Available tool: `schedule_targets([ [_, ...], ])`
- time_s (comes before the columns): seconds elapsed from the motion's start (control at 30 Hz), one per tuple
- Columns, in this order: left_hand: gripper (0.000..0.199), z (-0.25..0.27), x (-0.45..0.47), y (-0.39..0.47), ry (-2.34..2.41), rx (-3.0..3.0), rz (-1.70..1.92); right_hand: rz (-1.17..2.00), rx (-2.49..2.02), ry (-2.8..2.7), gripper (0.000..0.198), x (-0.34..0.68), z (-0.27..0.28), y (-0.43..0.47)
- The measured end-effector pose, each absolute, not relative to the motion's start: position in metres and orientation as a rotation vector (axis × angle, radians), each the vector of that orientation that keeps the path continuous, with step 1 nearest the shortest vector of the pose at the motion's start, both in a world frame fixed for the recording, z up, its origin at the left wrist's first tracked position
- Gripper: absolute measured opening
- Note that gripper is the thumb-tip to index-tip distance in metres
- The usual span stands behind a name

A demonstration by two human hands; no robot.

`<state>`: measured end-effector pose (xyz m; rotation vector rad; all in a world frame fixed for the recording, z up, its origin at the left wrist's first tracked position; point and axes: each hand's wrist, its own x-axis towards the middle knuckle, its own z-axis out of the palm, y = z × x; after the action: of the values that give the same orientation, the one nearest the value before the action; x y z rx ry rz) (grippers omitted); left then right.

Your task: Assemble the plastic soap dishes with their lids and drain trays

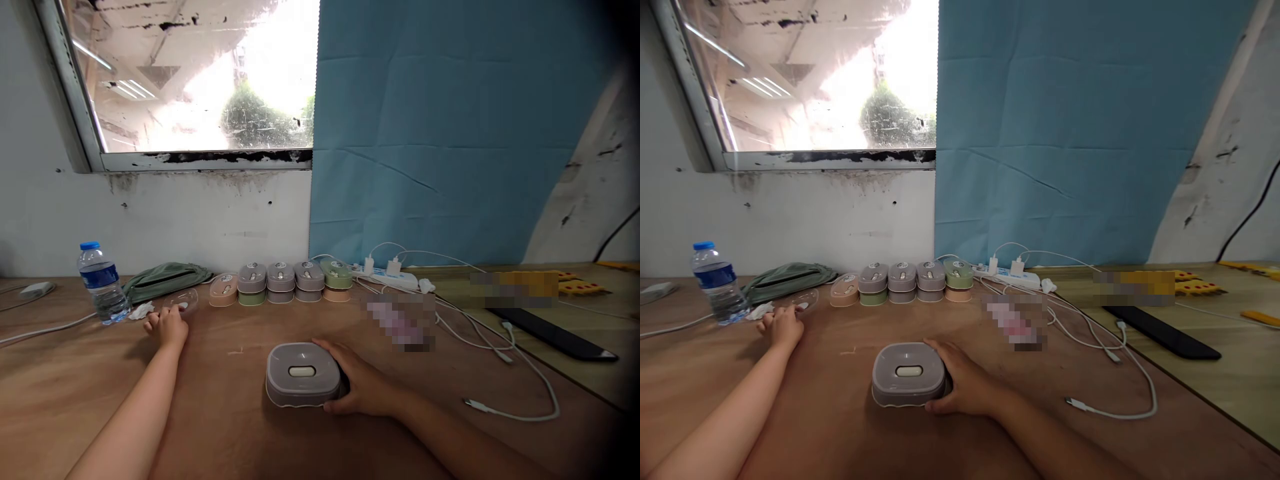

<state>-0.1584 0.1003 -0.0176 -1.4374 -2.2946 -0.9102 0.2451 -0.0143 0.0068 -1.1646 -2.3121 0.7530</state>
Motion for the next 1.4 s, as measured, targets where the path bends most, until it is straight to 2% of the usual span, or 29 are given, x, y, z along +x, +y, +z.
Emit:
schedule_targets([
  [0.2, 0.021, -0.008, -0.151, 0.086, -2.253, -1.48, -1.012, 0.745, -1.177, -2.313, 0.095, 0.246, 0.006, -0.014],
  [0.43, 0.022, -0.001, -0.122, 0.055, -1.993, -1.709, -1.212, 0.75, -1.169, -2.316, 0.095, 0.245, 0.009, -0.016],
  [0.7, 0.029, 0.013, -0.073, 0.025, -1.467, -1.771, -1.883, 0.732, -1.191, -2.316, 0.095, 0.244, 0.009, -0.016],
  [0.93, 0.033, 0.026, -0.022, -0.008, -1.513, -2.037, -2.5, 0.735, -1.177, -2.319, 0.096, 0.244, 0.009, -0.015],
  [1.07, 0.033, 0.024, -0.009, -0.019, -1.652, -2.457, -2.444, 0.733, -1.167, -2.3, 0.099, 0.246, 0.004, -0.013],
  [1.27, 0.04, 0.011, -0.005, -0.013, -1.718, -2.902, -2.319, 0.652, -1.082, -2.258, 0.115, 0.247, -0.001, -0.014],
  [1.4, 0.042, 0.005, -0.005, -0.009, -1.811, -3.015, -2.332, 0.556, -1.008, -2.195, 0.108, 0.246, 0.003, -0.019],
])
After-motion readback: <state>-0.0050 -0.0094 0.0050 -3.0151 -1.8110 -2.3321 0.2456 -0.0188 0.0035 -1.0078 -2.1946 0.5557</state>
